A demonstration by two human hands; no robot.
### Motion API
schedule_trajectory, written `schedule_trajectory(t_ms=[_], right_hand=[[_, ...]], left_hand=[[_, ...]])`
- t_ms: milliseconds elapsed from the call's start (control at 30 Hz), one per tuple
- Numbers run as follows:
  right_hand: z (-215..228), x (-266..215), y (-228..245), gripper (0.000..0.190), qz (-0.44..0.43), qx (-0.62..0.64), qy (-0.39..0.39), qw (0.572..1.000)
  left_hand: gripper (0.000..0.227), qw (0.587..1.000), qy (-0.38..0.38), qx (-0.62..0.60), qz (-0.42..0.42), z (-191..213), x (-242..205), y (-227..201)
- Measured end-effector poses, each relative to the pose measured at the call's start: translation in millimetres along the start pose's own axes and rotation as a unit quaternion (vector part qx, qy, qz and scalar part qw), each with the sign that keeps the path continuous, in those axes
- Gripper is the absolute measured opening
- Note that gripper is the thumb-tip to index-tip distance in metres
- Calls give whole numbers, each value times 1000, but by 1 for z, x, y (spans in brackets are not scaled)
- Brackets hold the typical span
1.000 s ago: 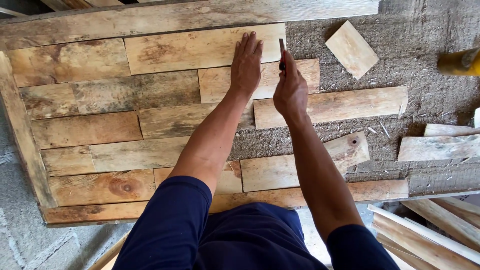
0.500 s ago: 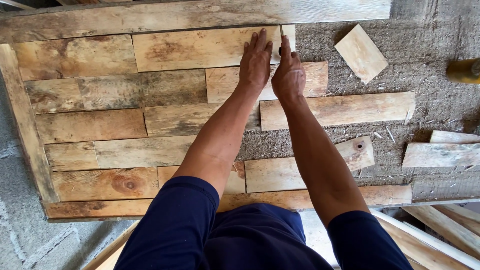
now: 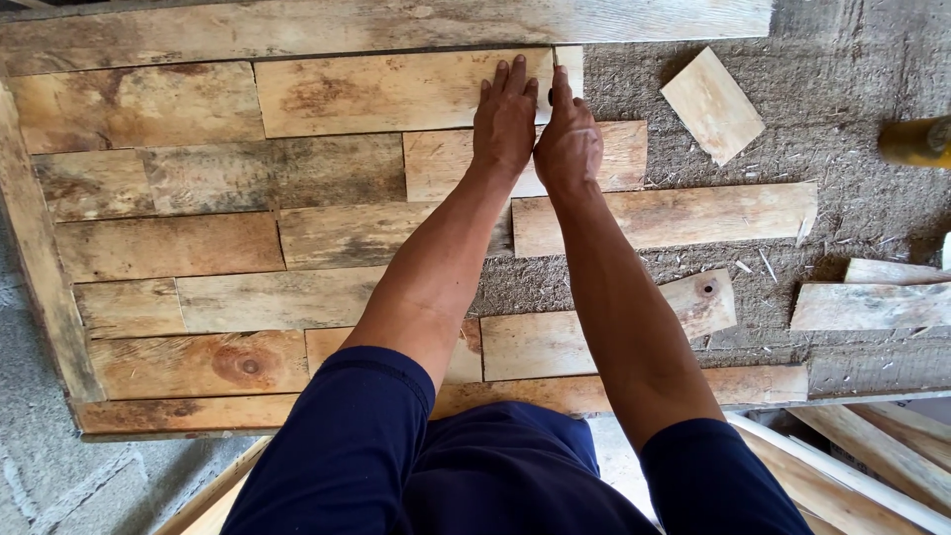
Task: Fitting and trimming thin wooden boards to create a decorative panel.
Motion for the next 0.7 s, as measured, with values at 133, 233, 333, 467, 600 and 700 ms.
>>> schedule_trajectory(t_ms=[133,233,333,467,600,700], right_hand=[[18,-1,9,81,-28,-4,39,999],[16,-2,8,75,-33,-2,67,997],[12,1,6,72,-11,12,40,999],[20,-6,9,65,1,27,10,1000],[21,-10,8,63,9,39,1,999],[22,-14,8,65,-20,51,41,998]], left_hand=[[44,1000,-8,-11,9,7,-2,-3],[43,999,-8,-24,21,10,-3,-2],[37,998,-18,-46,24,10,-3,0],[35,998,-42,-53,18,8,-6,-1],[36,996,-77,-44,11,-2,-4,5],[36,995,-87,-54,9,3,-6,4]])
Point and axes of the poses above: each hand's wrist, its own x-axis towards the middle knuckle, its own z-axis out of the back of the hand, y = z × x, the point moved 7 cm from there along x, towards the middle knuckle, and after that the axes turned 2 degrees about -x, right-handed, at the moved point
